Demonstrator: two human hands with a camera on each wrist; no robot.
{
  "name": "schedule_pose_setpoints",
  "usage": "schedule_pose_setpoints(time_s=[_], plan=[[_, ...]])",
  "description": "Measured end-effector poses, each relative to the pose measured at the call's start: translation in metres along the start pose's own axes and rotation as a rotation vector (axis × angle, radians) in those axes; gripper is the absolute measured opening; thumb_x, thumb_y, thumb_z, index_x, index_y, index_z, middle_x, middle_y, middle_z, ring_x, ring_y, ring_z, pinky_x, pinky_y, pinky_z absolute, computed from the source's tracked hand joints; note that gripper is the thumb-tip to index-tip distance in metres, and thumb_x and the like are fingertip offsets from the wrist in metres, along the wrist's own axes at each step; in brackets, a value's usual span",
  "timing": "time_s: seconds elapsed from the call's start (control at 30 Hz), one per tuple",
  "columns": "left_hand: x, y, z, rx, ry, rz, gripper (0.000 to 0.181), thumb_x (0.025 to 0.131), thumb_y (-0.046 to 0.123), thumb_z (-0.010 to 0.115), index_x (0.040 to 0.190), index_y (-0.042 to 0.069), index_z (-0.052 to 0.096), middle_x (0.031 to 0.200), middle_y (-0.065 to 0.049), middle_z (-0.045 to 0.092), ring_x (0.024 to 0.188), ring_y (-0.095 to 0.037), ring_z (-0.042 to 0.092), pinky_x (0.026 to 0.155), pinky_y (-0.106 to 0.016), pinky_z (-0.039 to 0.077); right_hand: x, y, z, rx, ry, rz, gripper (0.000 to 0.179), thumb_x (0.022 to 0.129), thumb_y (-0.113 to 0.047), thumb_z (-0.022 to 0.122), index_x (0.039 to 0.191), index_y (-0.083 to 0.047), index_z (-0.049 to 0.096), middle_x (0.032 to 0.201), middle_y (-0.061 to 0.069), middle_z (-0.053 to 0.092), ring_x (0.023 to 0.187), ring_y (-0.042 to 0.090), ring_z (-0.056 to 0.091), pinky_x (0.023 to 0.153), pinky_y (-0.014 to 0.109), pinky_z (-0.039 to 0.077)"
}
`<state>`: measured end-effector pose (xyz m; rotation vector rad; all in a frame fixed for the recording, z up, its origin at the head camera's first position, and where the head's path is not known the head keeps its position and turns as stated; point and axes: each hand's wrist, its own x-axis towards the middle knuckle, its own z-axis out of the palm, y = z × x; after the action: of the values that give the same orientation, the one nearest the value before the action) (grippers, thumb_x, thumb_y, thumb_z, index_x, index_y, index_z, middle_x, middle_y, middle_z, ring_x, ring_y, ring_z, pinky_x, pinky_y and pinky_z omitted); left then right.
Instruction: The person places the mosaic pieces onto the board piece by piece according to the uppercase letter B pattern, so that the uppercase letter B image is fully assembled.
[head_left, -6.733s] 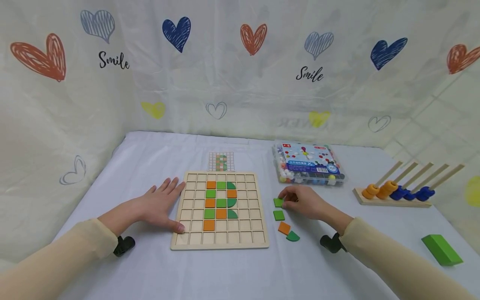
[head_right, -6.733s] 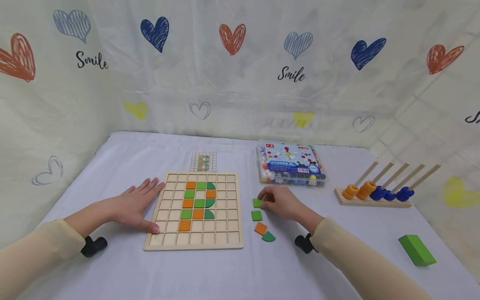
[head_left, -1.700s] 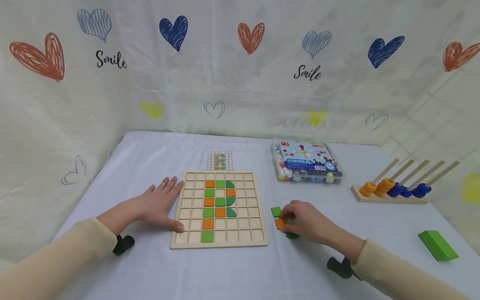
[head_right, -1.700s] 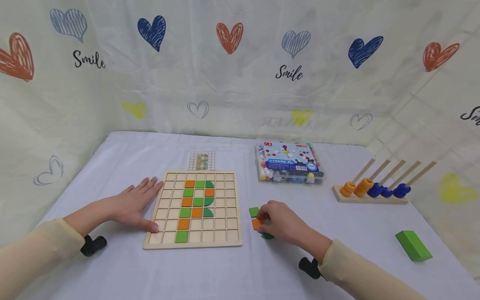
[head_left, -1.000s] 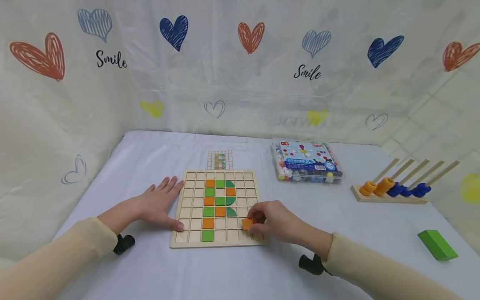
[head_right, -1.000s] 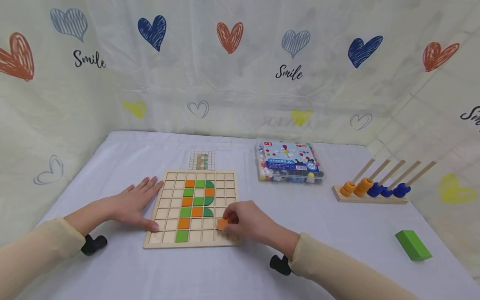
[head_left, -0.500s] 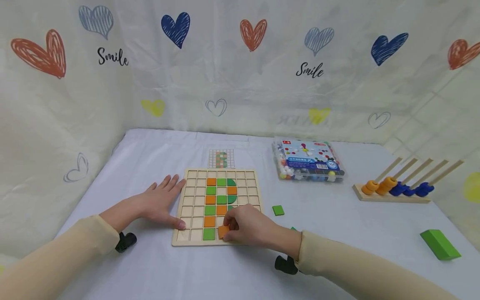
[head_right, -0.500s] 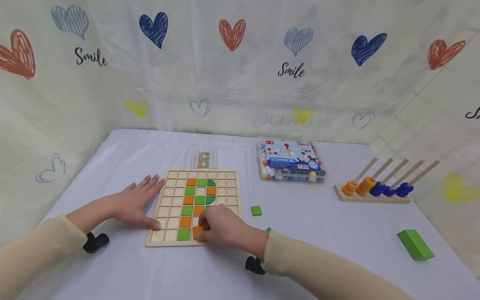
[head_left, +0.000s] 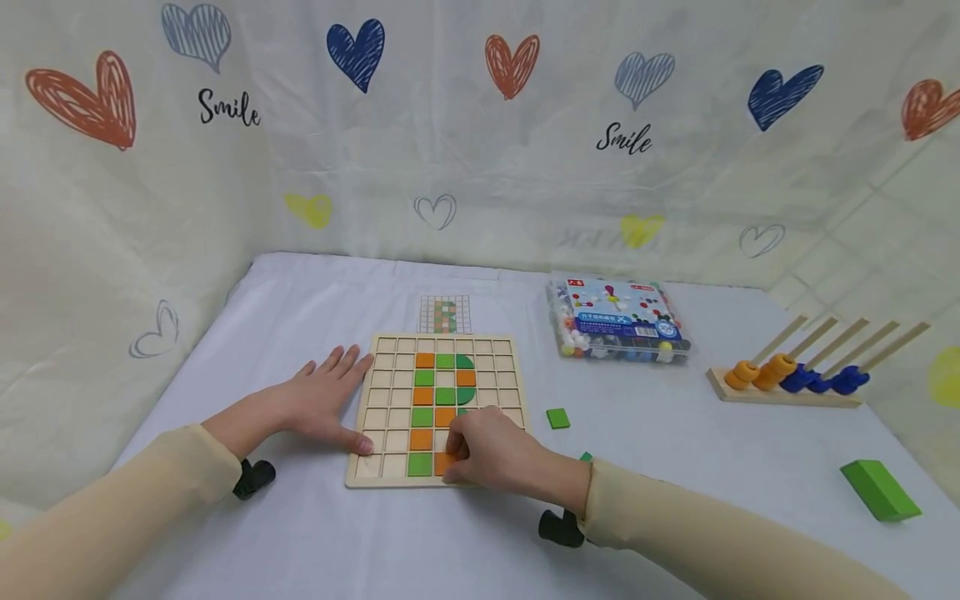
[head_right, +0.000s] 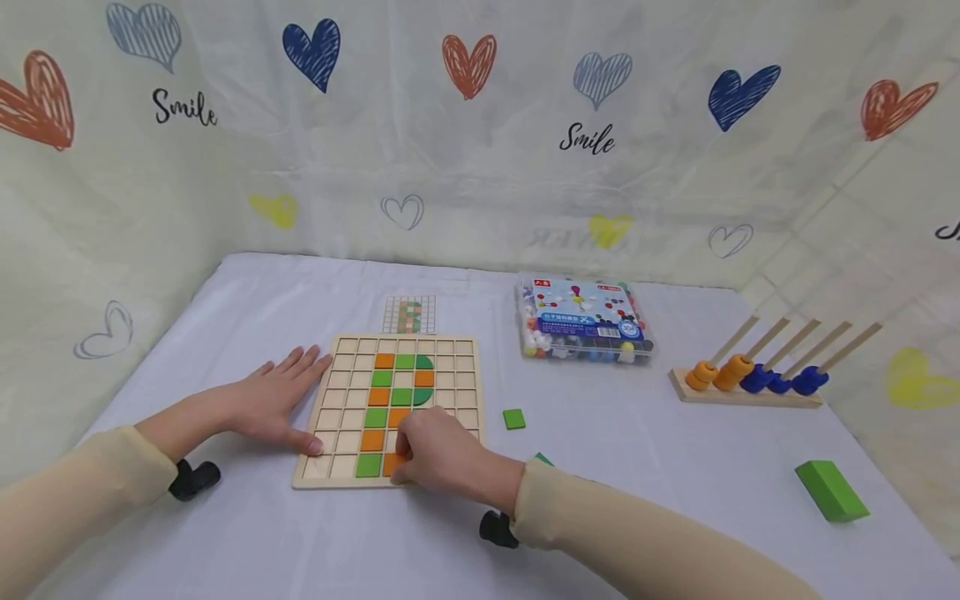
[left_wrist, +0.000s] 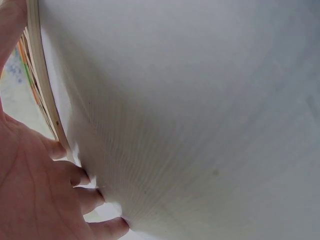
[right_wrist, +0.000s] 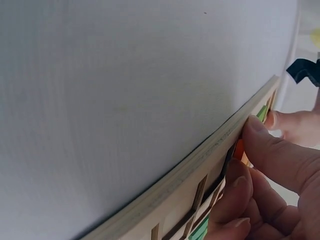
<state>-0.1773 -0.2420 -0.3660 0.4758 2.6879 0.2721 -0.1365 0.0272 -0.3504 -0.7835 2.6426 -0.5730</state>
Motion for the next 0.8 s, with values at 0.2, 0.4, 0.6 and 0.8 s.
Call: schedule_pose_setpoints(time_s=[0.2, 0.4, 0.6, 0.8], plan=[[0.0018, -0.0013, 0.0008, 0.011, -0.001, -0.002, 0.138, 0.071, 0.079, 0.074, 0.162, -0.003, 0.011, 0.169, -0.031, 0.004, 0.155, -0.054, 0.003, 0.116, -0.079, 0.012, -0.0003, -0.0008, 0.0012, 0.022, 0.011, -0.002, 0.017, 0.079, -0.018, 0.09, 0.087, -0.009, 0.077, 0.069, -0.008, 0.062, 0.065, 0.006, 0.052, 0.059, 0.017, 0.047], [0.0029, -0.0018, 0.0013, 0.017, 0.0, -0.004, 0.138, 0.071, 0.08, 0.073, 0.162, -0.002, 0.011, 0.169, -0.03, 0.004, 0.155, -0.054, 0.003, 0.116, -0.078, 0.012, -0.0005, 0.0012, 0.0017, 0.041, 0.026, -0.02, 0.01, 0.083, -0.016, 0.086, 0.085, -0.01, 0.078, 0.07, -0.009, 0.065, 0.065, 0.005, 0.053, 0.06, 0.017, 0.047], [0.0032, -0.0019, 0.0011, 0.017, 0.004, -0.005, 0.138, 0.07, 0.08, 0.073, 0.162, -0.002, 0.011, 0.169, -0.03, 0.004, 0.155, -0.054, 0.003, 0.116, -0.078, 0.012, -0.0004, 0.0026, 0.0019, 0.056, 0.044, -0.037, 0.009, 0.086, -0.015, 0.083, 0.081, -0.012, 0.077, 0.067, -0.009, 0.063, 0.062, 0.004, 0.052, 0.057, 0.017, 0.046], [0.0024, -0.001, 0.0011, 0.008, -0.003, -0.008, 0.138, 0.07, 0.079, 0.074, 0.162, -0.003, 0.011, 0.169, -0.031, 0.004, 0.155, -0.054, 0.003, 0.117, -0.078, 0.012, -0.0003, 0.0028, 0.0033, 0.053, 0.043, -0.033, 0.01, 0.086, -0.015, 0.084, 0.082, -0.012, 0.075, 0.068, -0.009, 0.063, 0.062, 0.003, 0.052, 0.058, 0.017, 0.046]])
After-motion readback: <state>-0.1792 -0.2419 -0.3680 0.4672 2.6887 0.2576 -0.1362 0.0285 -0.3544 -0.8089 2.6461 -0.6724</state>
